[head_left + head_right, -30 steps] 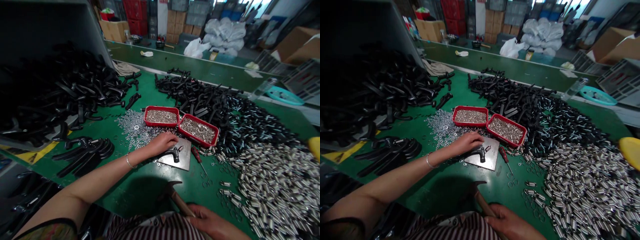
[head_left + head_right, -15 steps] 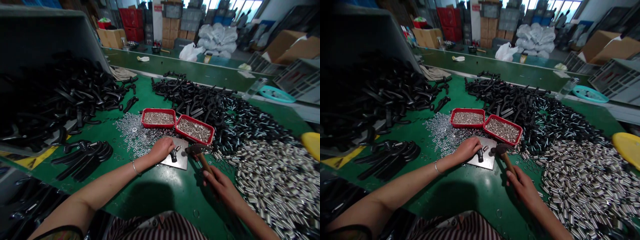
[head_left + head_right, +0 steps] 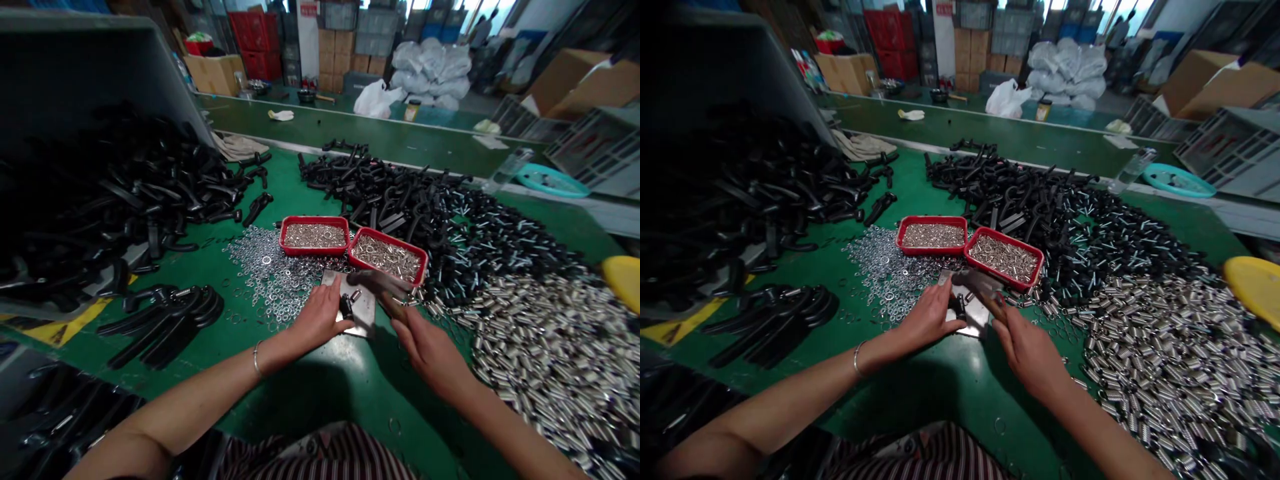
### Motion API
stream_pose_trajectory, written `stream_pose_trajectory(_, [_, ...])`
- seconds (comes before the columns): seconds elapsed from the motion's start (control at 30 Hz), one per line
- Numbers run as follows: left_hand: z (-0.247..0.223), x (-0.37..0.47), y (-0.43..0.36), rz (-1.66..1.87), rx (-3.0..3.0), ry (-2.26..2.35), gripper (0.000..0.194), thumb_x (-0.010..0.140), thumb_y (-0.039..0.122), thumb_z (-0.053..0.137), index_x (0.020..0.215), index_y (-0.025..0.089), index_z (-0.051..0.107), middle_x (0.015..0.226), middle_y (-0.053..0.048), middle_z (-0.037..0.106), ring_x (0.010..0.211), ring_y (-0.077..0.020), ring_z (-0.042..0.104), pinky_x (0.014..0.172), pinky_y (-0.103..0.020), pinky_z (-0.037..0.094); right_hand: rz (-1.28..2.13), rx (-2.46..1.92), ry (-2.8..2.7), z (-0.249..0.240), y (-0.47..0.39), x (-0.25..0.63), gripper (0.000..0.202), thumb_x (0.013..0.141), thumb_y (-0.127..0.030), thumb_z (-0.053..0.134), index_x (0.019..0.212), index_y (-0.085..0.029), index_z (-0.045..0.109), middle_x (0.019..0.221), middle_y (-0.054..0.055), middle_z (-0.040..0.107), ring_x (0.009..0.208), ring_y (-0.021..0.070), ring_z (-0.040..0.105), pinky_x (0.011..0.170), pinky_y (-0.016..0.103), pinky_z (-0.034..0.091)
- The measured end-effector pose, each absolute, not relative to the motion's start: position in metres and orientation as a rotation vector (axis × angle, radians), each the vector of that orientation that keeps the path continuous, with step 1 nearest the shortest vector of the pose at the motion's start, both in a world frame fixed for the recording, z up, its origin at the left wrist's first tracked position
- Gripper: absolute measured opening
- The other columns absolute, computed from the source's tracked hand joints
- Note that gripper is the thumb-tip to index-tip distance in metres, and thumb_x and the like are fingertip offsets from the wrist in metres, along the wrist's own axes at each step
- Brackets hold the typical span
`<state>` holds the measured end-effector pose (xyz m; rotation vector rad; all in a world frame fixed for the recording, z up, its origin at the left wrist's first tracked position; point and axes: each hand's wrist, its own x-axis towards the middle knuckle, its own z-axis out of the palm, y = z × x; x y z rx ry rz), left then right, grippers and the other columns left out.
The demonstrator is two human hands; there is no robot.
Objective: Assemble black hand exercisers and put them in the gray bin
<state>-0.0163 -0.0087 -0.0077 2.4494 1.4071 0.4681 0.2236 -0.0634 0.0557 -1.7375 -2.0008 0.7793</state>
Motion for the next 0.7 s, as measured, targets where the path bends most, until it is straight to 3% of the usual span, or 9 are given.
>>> stream_pose_trajectory(0.17, [-0.005, -0.017, -0.001, 0.432, 2.373, 1.355, 0.103, 0.076, 0.043, 0.076, 0.154, 0.01, 0.017, 0.134, -0.023, 0.055, 0.125, -0.0375, 0.051, 0.109, -0.054, 0.036, 1.149, -1.737, -1.888, 0.024, -0.046, 0.231, 0.045, 0.098, -0.052, 0.039, 0.117, -0.019, 0.064, 0.071, 0.005, 0.069, 0.058, 0.0207, 0.061, 0.06, 0.033, 0.046])
stream_pose_trajectory(0.27, [0.002, -0.019, -0.007, 0.527, 2.232, 1.422, 0.093, 0.081, 0.047, 0.07, 0.153, 0.015, 0.022, 0.131, -0.019, 0.057, 0.123, -0.0346, 0.053, 0.106, -0.051, 0.041, 0.757, -1.718, -1.854, 0.022, -0.046, 0.238, 0.044, 0.096, -0.052, 0.044, 0.118, -0.019, 0.064, 0.101, 0.012, 0.071, 0.088, 0.0271, 0.065, 0.08, 0.043, 0.051])
stream_pose_trajectory(0.33, [0.007, -0.016, -0.018, 0.638, 2.104, 1.54, 0.086, 0.086, 0.052, 0.063, 0.154, 0.018, 0.023, 0.127, -0.017, 0.06, 0.118, -0.0315, 0.056, 0.101, -0.048, 0.047, 0.499, -1.631, -1.835, 0.024, -0.048, 0.231, 0.041, 0.094, -0.05, 0.05, 0.118, -0.021, 0.066, 0.12, 0.014, 0.065, 0.112, 0.0312, 0.057, 0.099, 0.051, 0.043])
stream_pose_trajectory(0.4, [0.01, -0.009, -0.033, 0.75, 2.089, 1.583, 0.089, 0.086, 0.057, 0.06, 0.156, 0.018, 0.019, 0.127, -0.018, 0.06, 0.118, -0.0314, 0.056, 0.1, -0.049, 0.048, 0.588, -1.554, -1.726, 0.024, -0.049, 0.215, 0.037, 0.094, -0.05, 0.052, 0.112, -0.023, 0.069, 0.121, 0.012, 0.065, 0.117, 0.031, 0.054, 0.106, 0.051, 0.037])
stream_pose_trajectory(0.57, [0.013, 0.002, -0.05, 0.767, 2.395, 1.304, 0.095, 0.086, 0.052, 0.062, 0.158, 0.021, 0.009, 0.139, -0.02, 0.052, 0.125, -0.0351, 0.052, 0.107, -0.058, 0.042, 1.411, -1.354, -1.015, 0.015, -0.04, 0.156, 0.046, 0.089, -0.059, 0.058, 0.108, -0.019, 0.07, 0.104, 0.009, 0.072, 0.096, 0.0273, 0.067, 0.084, 0.039, 0.053])
stream_pose_trajectory(0.7, [0.04, -0.04, -0.009, 0.662, 2.461, 1.16, 0.069, 0.092, 0.044, 0.057, 0.152, 0.026, 0.028, 0.131, -0.014, 0.059, 0.12, -0.0277, 0.056, 0.102, -0.048, 0.048, 1.372, -1.315, -0.886, 0.003, -0.032, 0.14, 0.045, 0.085, -0.06, 0.062, 0.106, -0.021, 0.07, 0.097, 0.006, 0.07, 0.083, 0.0214, 0.065, 0.069, 0.03, 0.053])
